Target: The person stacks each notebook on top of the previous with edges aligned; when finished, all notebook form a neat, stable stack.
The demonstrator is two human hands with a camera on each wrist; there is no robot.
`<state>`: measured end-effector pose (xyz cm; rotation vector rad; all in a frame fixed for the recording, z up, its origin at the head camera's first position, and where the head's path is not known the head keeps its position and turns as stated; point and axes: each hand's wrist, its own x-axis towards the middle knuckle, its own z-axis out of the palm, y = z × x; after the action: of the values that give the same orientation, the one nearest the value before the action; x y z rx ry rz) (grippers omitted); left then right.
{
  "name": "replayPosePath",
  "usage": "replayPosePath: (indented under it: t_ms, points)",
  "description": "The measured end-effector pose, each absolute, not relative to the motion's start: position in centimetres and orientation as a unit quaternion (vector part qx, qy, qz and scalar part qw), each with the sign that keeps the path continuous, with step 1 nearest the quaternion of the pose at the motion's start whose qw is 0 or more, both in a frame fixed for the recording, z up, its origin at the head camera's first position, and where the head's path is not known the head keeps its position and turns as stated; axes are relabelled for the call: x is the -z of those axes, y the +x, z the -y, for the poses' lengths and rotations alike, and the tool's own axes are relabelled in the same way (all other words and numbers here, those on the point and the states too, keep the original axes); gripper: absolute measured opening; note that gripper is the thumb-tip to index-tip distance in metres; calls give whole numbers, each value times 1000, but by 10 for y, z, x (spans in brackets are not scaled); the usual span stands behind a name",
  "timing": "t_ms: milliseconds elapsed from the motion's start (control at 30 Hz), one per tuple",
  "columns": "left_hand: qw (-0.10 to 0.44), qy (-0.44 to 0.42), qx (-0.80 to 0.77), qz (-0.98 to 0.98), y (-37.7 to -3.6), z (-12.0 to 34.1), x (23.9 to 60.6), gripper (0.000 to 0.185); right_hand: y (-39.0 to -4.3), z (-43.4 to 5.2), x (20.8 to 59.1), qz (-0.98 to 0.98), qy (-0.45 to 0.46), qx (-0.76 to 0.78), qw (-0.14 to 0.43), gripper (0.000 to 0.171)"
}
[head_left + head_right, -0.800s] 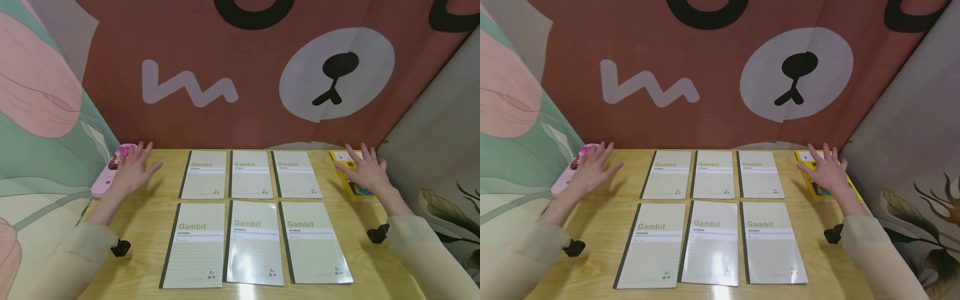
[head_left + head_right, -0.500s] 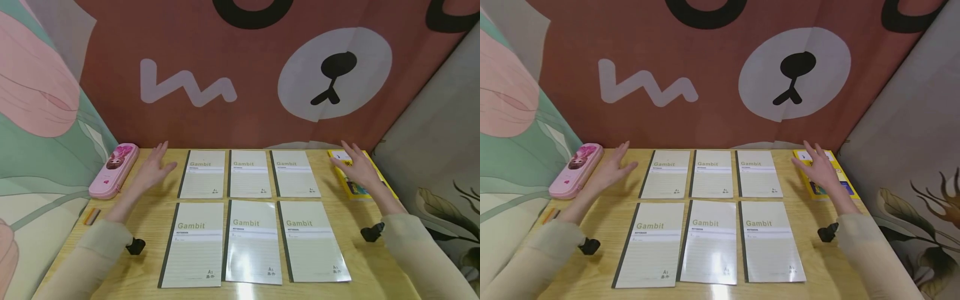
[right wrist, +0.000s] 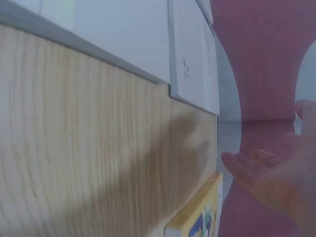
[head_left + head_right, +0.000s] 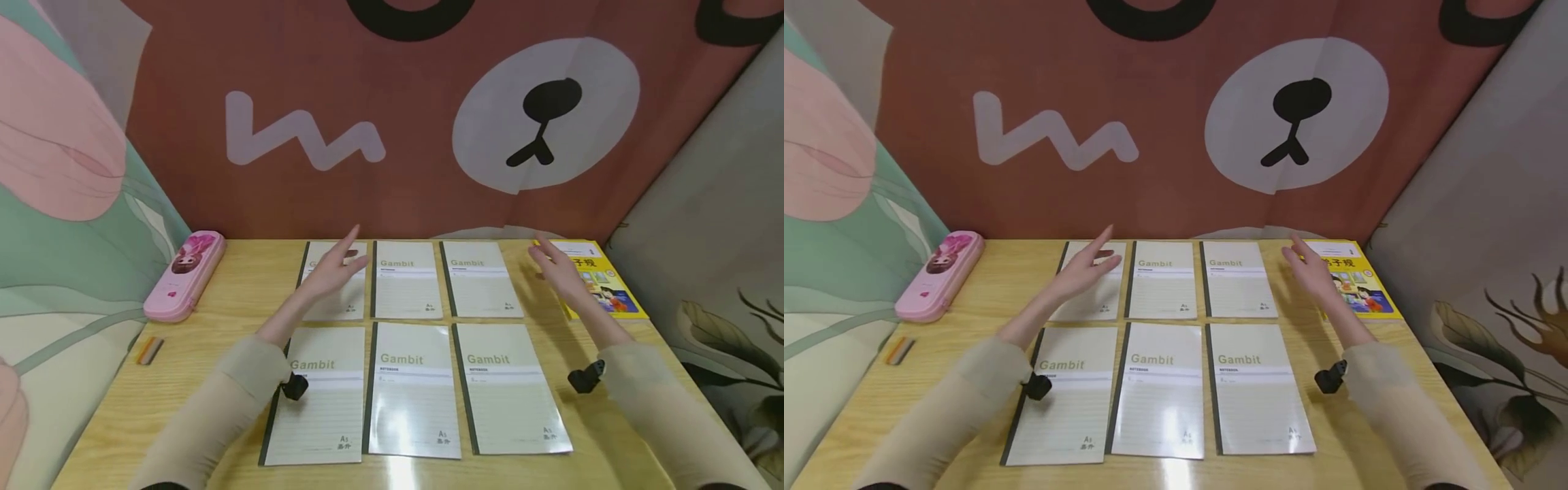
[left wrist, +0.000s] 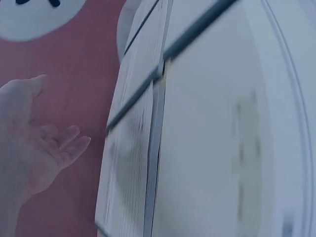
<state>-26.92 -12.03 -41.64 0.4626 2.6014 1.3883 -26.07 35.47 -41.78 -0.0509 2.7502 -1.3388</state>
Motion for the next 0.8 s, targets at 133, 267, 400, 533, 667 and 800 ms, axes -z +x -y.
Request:
replayPosePath:
  t_ms: [133,267,400,533,667,800]
  points:
    - [101,144,-485,-857,-272,93,421,78,-266,-348,423,-871,-7,485,73,69]
    - [142,114,-534,-826,-274,64,427,79,-269,-344,423,-855,4,510,98,70]
    - [184,99,-569,-796,-271,30,431,77,-271,-343,420,-835,12,536,126,70]
    - [209,106,-588,-774,-266,-3,434,73,-271,-342,419,-823,4,547,150,68]
    - [237,85,-632,-733,-264,-31,436,68,-269,-339,418,-818,-3,550,169,71]
    - [257,53,-677,-688,-262,-50,439,67,-268,-334,415,-803,11,564,191,74]
